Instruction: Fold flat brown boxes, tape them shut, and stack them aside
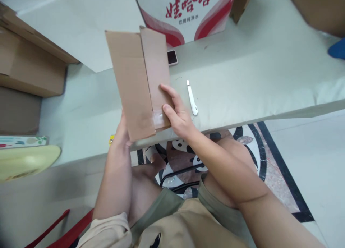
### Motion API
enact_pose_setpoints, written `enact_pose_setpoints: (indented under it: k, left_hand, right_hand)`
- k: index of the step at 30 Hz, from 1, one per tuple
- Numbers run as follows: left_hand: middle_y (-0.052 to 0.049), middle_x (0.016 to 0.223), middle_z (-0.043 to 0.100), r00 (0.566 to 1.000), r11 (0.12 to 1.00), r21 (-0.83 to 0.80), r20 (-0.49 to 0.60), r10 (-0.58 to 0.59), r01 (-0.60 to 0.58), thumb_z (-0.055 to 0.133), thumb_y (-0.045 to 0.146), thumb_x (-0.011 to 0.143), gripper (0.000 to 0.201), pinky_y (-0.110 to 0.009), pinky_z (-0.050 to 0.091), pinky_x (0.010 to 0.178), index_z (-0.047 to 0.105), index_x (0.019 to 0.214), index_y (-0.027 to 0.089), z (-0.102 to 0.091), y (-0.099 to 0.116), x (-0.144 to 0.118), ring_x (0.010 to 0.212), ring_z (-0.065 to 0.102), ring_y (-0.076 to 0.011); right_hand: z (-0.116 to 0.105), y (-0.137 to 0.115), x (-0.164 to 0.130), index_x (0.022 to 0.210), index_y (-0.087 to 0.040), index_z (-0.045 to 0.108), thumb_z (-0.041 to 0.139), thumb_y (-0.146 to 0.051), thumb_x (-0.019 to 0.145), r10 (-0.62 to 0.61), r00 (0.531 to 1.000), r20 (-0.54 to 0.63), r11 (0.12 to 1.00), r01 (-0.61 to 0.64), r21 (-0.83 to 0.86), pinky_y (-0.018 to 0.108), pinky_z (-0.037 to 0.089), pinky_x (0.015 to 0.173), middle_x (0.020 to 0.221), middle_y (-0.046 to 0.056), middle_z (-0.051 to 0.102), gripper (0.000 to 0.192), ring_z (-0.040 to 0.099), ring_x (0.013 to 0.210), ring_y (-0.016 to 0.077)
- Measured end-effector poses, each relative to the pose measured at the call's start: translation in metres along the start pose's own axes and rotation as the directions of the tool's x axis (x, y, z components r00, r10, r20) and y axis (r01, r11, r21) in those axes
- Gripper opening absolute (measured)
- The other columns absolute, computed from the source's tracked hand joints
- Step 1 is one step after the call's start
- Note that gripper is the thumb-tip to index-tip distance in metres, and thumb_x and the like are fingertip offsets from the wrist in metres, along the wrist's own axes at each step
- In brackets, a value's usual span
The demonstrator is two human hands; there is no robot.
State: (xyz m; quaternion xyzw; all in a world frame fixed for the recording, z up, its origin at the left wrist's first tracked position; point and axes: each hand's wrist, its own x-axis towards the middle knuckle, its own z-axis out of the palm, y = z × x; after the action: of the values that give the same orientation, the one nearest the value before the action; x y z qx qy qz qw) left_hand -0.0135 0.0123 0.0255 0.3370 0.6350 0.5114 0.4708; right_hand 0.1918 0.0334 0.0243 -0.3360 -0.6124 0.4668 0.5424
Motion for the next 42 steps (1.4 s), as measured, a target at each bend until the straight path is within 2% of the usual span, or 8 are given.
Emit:
enact_pose_setpoints:
  k: [4,9,14,20,26,34,38,42]
  left_hand:
    - [0.002,0.045,0.05,0.923,0.928,0.086,0.103,-0.371,0.363,0.061,0.065,0.086,0.046,-0.02,0.025,0.032,0.064,0.078,0.019,-0.01,0.002,-0.01,0.033,0.041,-0.0099]
    - [0.004,0.038,0.04,0.883,0.924,0.228,0.294,-0.366,0.307,0.067,0.058,0.08,0.041,-0.018,0.017,0.034,0.061,0.069,0.02,-0.014,0.0,-0.014,0.032,0.036,-0.0089]
    - [-0.007,0.073,0.072,0.992,0.939,0.323,0.08,0.1,-0.121,0.071,0.057,0.079,0.039,-0.028,0.05,0.055,0.072,0.092,0.02,-0.012,-0.003,-0.001,0.07,0.07,-0.0207]
    - [-0.001,0.142,0.067,0.331,0.267,0.255,0.253,0.909,-0.929,0.049,0.049,0.097,0.047,-0.053,0.031,0.125,0.064,0.139,0.033,-0.013,0.031,-0.01,0.143,0.052,-0.0293]
    - [-0.005,0.101,0.081,0.42,0.195,0.53,0.345,0.839,-0.825,0.038,0.054,0.097,0.051,-0.055,0.043,0.104,0.082,0.104,0.029,-0.005,0.035,-0.018,0.11,0.069,-0.0322]
    - [-0.004,0.1,0.082,0.261,0.145,0.453,0.206,0.943,-0.88,0.042,0.04,0.095,0.042,-0.052,0.046,0.091,0.08,0.108,0.031,-0.001,0.017,-0.015,0.101,0.071,-0.0298]
    - [-0.004,0.104,0.081,0.256,0.147,0.457,0.185,0.949,-0.877,0.042,0.038,0.095,0.04,-0.05,0.045,0.092,0.078,0.11,0.029,0.0,0.015,-0.017,0.103,0.071,-0.0292]
    - [-0.004,0.102,0.081,0.263,0.153,0.476,0.175,0.949,-0.866,0.04,0.041,0.096,0.04,-0.049,0.045,0.092,0.077,0.106,0.027,0.003,0.015,-0.019,0.102,0.071,-0.0287]
  right_hand:
    - [-0.009,-0.001,0.003,0.147,-0.031,0.045,0.048,-0.065,0.094,-0.005,0.997,0.071,1.0,0.004,0.007,0.051,0.035,0.128,0.158,0.003,0.047,0.062,0.04,0.151,0.0269]
    - [-0.013,0.003,0.006,0.142,-0.031,0.05,0.056,-0.069,0.088,-0.003,0.998,0.067,0.999,0.0,0.045,0.053,0.042,0.122,0.153,0.004,0.052,0.067,0.05,0.142,0.0296]
    - [-0.019,0.006,0.009,0.14,-0.031,0.054,0.058,-0.069,0.087,0.004,0.995,0.095,1.0,-0.004,0.002,0.054,0.041,0.122,0.15,0.003,0.056,0.065,0.051,0.141,0.0297]
    - [-0.015,-0.005,0.01,0.145,-0.031,0.053,0.057,-0.067,0.09,0.055,0.962,0.269,0.998,-0.05,-0.025,0.05,0.037,0.125,0.158,0.002,0.05,0.066,0.045,0.148,0.0285]
    - [-0.019,-0.01,0.014,0.138,-0.023,0.058,0.038,-0.062,0.099,0.176,0.967,0.184,0.964,-0.131,-0.233,0.046,0.054,0.104,0.133,0.01,0.068,0.059,0.064,0.121,0.0257]
    - [-0.068,0.002,0.022,0.144,-0.021,0.057,0.059,-0.032,0.082,0.413,0.894,-0.172,0.279,-0.304,-0.911,0.045,0.053,0.08,0.113,0.017,0.068,0.063,0.065,0.094,0.0327]
    - [-0.07,0.001,0.024,0.142,-0.024,0.058,0.054,-0.023,0.079,0.422,0.891,-0.166,0.367,-0.335,-0.868,0.041,0.051,0.075,0.082,0.007,0.069,0.063,0.063,0.08,0.0279]
    - [-0.063,-0.008,0.02,0.11,-0.023,0.071,0.044,-0.023,0.081,0.378,0.917,-0.129,0.779,-0.39,-0.491,0.035,0.052,0.067,0.072,0.003,0.065,0.039,0.063,0.068,0.0202]
